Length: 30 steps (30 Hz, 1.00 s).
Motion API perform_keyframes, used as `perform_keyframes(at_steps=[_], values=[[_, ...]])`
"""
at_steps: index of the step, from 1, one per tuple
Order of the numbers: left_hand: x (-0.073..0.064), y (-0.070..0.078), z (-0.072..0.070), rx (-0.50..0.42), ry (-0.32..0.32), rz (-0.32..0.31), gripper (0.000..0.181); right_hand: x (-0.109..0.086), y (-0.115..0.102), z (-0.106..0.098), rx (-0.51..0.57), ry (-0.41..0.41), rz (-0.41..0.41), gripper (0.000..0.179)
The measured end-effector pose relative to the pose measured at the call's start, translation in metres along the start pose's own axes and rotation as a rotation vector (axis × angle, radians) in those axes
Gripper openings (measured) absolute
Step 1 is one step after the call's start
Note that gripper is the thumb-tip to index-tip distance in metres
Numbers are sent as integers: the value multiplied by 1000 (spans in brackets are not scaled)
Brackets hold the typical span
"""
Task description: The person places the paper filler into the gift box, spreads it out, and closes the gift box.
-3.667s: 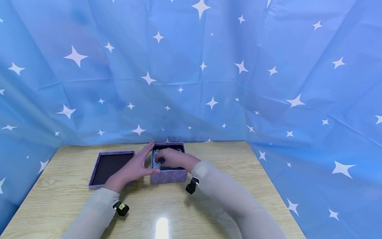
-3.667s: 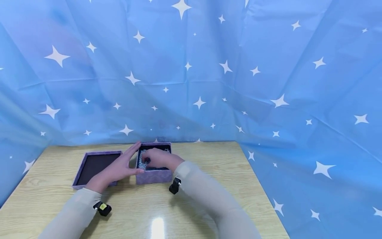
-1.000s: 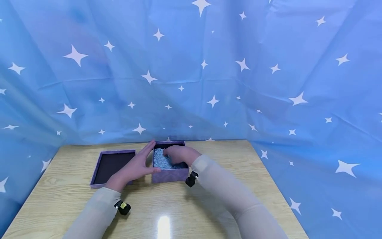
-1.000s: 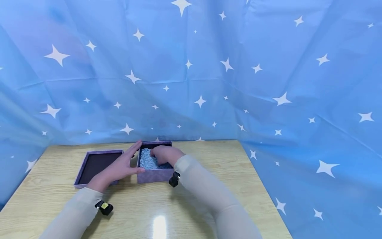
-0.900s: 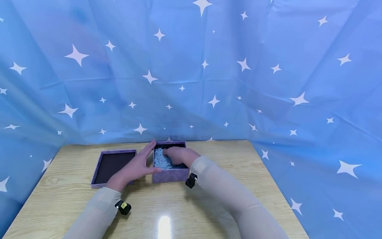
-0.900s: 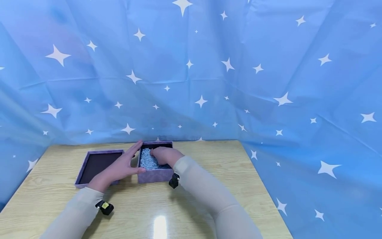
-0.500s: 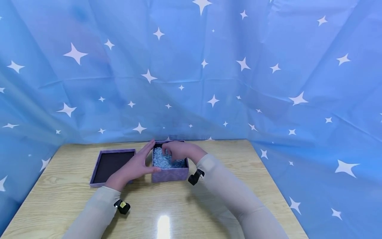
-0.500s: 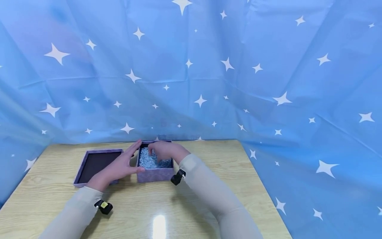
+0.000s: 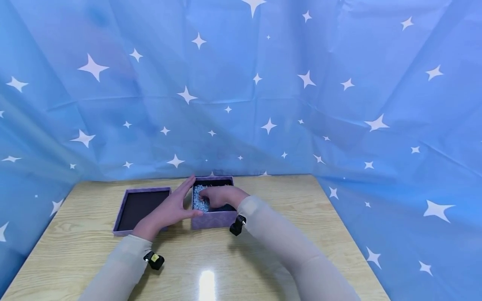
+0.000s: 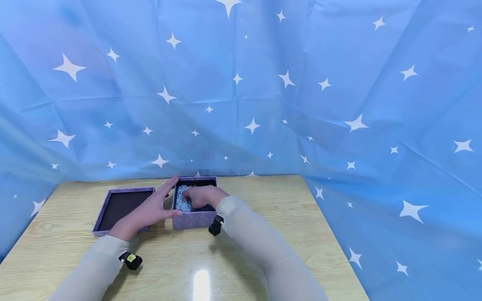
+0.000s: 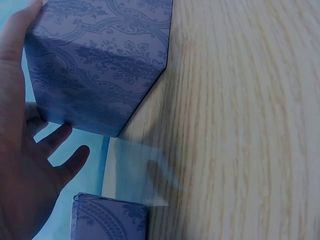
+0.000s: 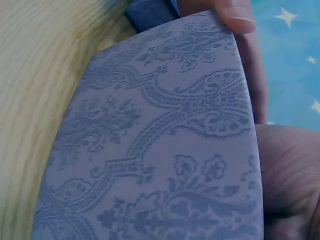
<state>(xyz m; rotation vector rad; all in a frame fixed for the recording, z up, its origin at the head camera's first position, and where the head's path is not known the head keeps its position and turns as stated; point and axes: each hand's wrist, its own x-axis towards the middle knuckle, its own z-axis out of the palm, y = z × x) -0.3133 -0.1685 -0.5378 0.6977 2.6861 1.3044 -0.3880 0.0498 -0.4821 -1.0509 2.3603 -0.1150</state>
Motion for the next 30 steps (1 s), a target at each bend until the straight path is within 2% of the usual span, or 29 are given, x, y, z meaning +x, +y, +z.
perform_keyframes(at_steps=[3, 9, 11, 13, 15, 19, 22, 27, 30], values=[[0, -1, -1, 10, 7, -1, 120, -4, 3, -4, 53, 0, -40, 32], [1, -2, -2, 15, 9, -4, 122, -17, 5, -15, 400, -5, -141, 27], [1, -2, -2, 15, 11, -3, 122, -16, 4, -15, 459, -24, -185, 26], [1, -2, -1, 9, 12, 2, 122, -13, 3, -11, 458, -58, -209, 24], [2, -1, 1, -5, 8, 10, 122, -9, 2, -5, 423, -78, -196, 22], [1, 1, 1, -11, 6, 13, 122, -2, 3, 4, 361, -80, -149, 15], [0, 2, 1, -7, 12, 9, 122, -1, 4, 5, 374, -80, -156, 15], [0, 2, 0, -6, 7, 8, 122, -7, 9, -4, 412, -103, -207, 27], [0, 3, 0, 5, 12, 4, 123, -15, 11, -14, 451, -77, -197, 34]])
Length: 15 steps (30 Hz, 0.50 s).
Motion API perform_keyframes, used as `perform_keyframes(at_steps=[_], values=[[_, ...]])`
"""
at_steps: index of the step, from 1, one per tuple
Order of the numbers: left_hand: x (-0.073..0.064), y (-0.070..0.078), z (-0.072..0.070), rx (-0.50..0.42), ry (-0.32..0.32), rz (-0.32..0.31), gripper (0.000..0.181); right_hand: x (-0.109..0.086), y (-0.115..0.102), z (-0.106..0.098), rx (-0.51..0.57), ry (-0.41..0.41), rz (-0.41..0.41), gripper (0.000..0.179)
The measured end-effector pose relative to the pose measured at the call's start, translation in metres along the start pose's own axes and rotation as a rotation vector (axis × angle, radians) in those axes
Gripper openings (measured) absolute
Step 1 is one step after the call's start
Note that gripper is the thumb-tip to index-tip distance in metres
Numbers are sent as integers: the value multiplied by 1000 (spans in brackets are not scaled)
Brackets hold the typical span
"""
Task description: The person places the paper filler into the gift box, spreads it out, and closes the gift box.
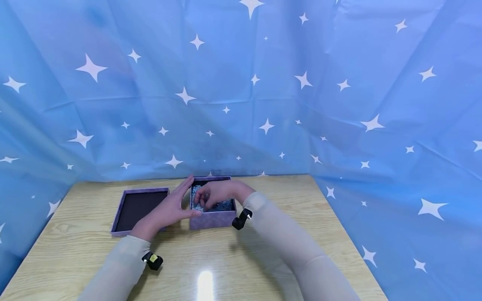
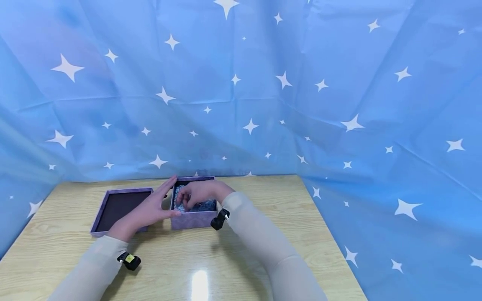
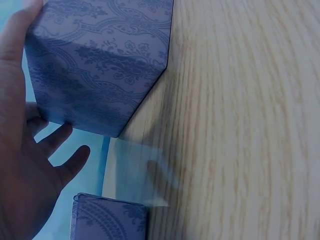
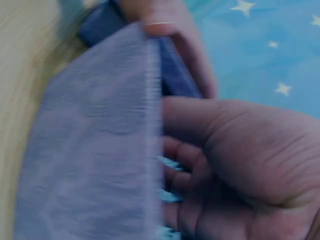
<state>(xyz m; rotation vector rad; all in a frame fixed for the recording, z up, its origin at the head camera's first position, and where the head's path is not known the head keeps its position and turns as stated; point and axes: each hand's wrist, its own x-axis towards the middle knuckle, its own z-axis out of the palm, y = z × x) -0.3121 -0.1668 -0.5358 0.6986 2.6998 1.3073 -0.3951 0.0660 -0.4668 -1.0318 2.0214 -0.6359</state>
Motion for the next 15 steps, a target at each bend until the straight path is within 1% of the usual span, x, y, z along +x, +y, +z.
perform_keyframes(at_steps=[2, 5, 8, 10, 13, 15], values=[[-1, 0, 0, 8, 4, -3, 123, -4, -3, -6, -14, 39, 19, 35], [-2, -1, 0, 6, 2, -8, 123, -4, -4, -10, -100, 83, 72, 34], [-2, -2, 0, -5, -1, -11, 122, 1, 0, -6, -175, 86, 132, 31], [-3, -2, 0, -14, -3, -7, 122, 6, 4, -1, -235, 81, 154, 28], [-2, -2, 0, -18, -2, 1, 121, 12, 7, 4, -304, 81, 166, 24], [-2, -2, 0, -18, -2, 2, 121, 12, 5, 4, -329, 83, 168, 23]])
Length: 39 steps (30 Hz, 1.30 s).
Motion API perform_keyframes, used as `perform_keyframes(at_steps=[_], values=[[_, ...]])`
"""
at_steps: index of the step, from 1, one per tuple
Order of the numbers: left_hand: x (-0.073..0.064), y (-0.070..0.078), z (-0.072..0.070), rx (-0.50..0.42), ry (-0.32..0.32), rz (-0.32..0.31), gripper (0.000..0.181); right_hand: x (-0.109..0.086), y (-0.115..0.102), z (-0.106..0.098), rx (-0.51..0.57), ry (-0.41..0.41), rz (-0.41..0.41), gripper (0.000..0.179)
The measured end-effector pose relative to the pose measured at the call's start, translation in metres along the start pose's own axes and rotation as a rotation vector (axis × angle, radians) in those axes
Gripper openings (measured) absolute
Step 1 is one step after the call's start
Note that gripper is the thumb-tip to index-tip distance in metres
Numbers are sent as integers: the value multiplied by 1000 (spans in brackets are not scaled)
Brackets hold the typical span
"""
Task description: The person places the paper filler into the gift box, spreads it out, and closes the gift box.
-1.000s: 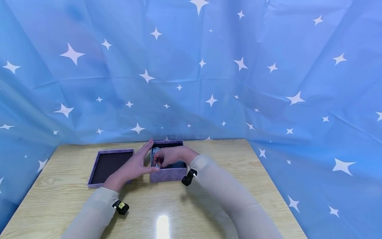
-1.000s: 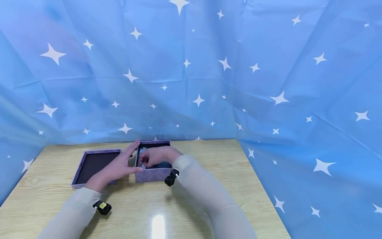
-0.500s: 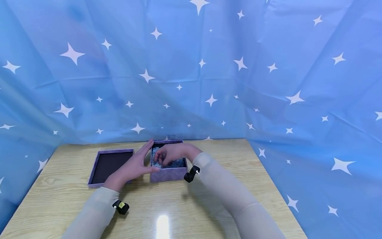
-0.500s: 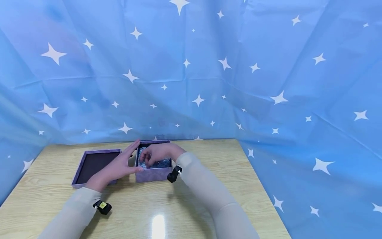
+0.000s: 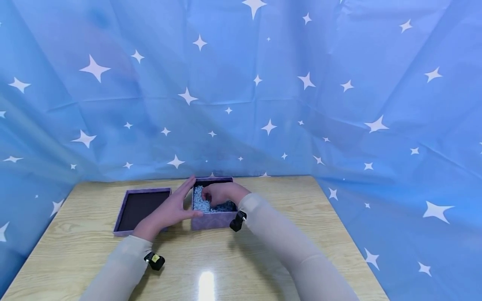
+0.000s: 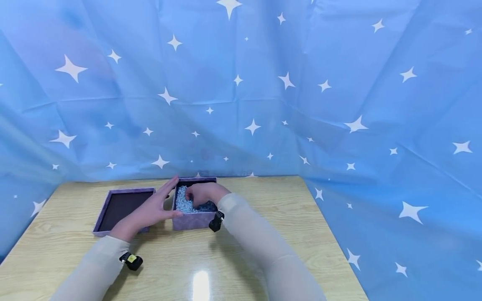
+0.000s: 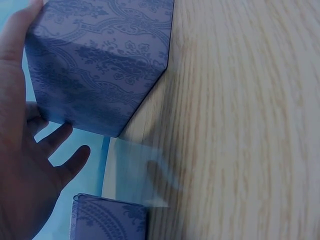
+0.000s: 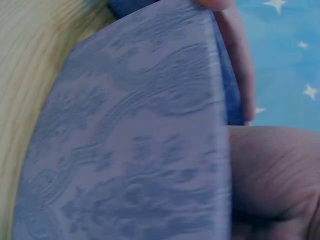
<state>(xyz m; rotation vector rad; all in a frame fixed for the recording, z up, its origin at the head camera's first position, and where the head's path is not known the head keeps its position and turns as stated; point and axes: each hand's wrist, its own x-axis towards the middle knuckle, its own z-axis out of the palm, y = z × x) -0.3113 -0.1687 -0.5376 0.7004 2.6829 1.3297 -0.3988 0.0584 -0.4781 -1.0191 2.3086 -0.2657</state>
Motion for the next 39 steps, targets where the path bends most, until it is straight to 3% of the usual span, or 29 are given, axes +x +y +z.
perform_keyframes(at_steps=[4, 7, 12, 17, 24, 30, 36, 39], values=[[1, 0, 0, 14, -2, -1, 123, -8, -7, -7, 76, 47, 28, 25], [1, -1, -1, 18, -2, -4, 123, -11, -12, -9, 196, 98, -9, 27], [2, -3, -1, 18, -2, 4, 122, 0, -11, 3, 374, 138, -43, 35], [3, -1, 0, 10, -11, 1, 122, 10, -7, 13, 361, 147, 33, 41], [1, 1, -1, 2, -11, 1, 119, 12, -11, 18, 379, 150, 50, 44], [1, -1, -1, -14, -14, 0, 120, -7, -12, 10, 278, 176, 24, 60], [-1, -3, -1, 3, -2, -9, 122, -30, -14, -8, 1, 157, 19, 73], [0, -1, -1, -5, -1, 0, 123, -34, -14, -10, -158, 136, 62, 73]])
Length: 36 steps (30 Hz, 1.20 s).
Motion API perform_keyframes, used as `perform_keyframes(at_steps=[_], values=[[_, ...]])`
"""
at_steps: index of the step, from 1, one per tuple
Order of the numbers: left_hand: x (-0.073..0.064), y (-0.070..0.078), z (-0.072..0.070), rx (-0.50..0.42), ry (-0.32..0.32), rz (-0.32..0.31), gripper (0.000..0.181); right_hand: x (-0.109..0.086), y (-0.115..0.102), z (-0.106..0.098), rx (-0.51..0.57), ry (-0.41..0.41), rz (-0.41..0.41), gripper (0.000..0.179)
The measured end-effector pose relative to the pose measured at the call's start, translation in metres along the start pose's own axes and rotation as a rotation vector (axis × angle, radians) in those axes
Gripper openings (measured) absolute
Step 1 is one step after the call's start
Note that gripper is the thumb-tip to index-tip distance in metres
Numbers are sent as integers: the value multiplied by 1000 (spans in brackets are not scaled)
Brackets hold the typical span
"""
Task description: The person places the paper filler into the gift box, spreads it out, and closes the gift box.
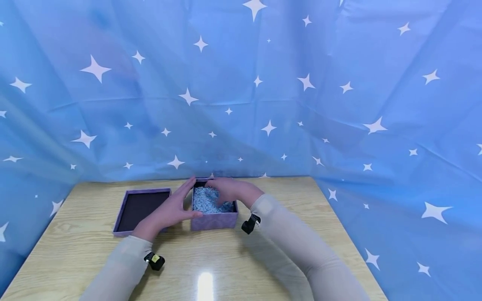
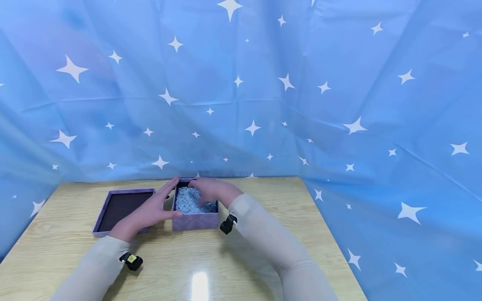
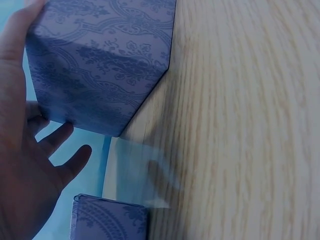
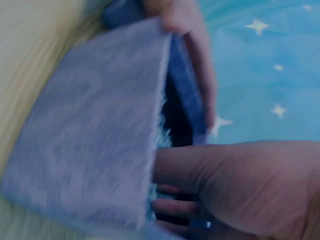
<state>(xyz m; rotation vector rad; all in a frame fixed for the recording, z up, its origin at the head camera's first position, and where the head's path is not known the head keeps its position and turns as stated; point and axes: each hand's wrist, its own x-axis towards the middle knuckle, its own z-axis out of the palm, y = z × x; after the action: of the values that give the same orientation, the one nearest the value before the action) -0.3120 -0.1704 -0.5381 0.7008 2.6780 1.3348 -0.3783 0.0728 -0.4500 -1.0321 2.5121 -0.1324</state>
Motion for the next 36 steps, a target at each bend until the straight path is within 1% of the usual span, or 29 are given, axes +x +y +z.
perform_keyframes(at_steps=[2, 5, 7, 9, 10, 12, 13, 15, 18, 20, 23, 25, 28, 32, 34, 36], values=[[0, 0, 0, 0, -3, 2, 122, 1, -1, 3, -96, -25, 38, 69], [0, 1, 0, -4, -5, 0, 123, 6, -2, 12, -249, -52, 65, 62], [1, 1, 0, -1, -7, 0, 123, 11, -2, 18, -350, -55, 67, 60], [2, 1, 1, -2, -6, 2, 123, 14, -1, 22, -428, -46, 54, 58], [2, 1, 1, 0, -5, 3, 122, 15, -1, 23, -447, -41, 49, 56], [2, 1, 1, 0, -5, 3, 122, 14, 0, 22, -440, -35, 34, 55], [2, 1, 1, 1, -6, 4, 122, 12, 1, 20, -418, -31, 25, 55], [3, 1, 1, 5, -7, 4, 122, 8, 3, 15, -334, -32, 10, 57], [2, 0, 2, 21, -3, 1, 122, 2, 9, 4, -165, -44, -9, 70], [2, 0, 2, 24, -2, -2, 123, -1, 12, -2, -61, -57, -15, 74], [1, 0, 2, 25, -1, -4, 122, 0, 16, -7, 7, -73, -44, 77], [1, 0, 2, 19, -4, -4, 122, 2, 16, -6, -1, -84, -65, 77], [1, 1, 3, 13, -8, 0, 122, 10, 13, 2, -75, -100, -75, 76], [0, 2, 2, 0, -12, -3, 122, 21, 8, 15, -205, -120, -42, 75], [0, 2, 1, 0, -12, -7, 121, 25, 7, 18, -239, -126, -31, 74], [0, 2, 1, -1, -12, -6, 122, 26, 5, 18, -251, -121, -24, 73]])
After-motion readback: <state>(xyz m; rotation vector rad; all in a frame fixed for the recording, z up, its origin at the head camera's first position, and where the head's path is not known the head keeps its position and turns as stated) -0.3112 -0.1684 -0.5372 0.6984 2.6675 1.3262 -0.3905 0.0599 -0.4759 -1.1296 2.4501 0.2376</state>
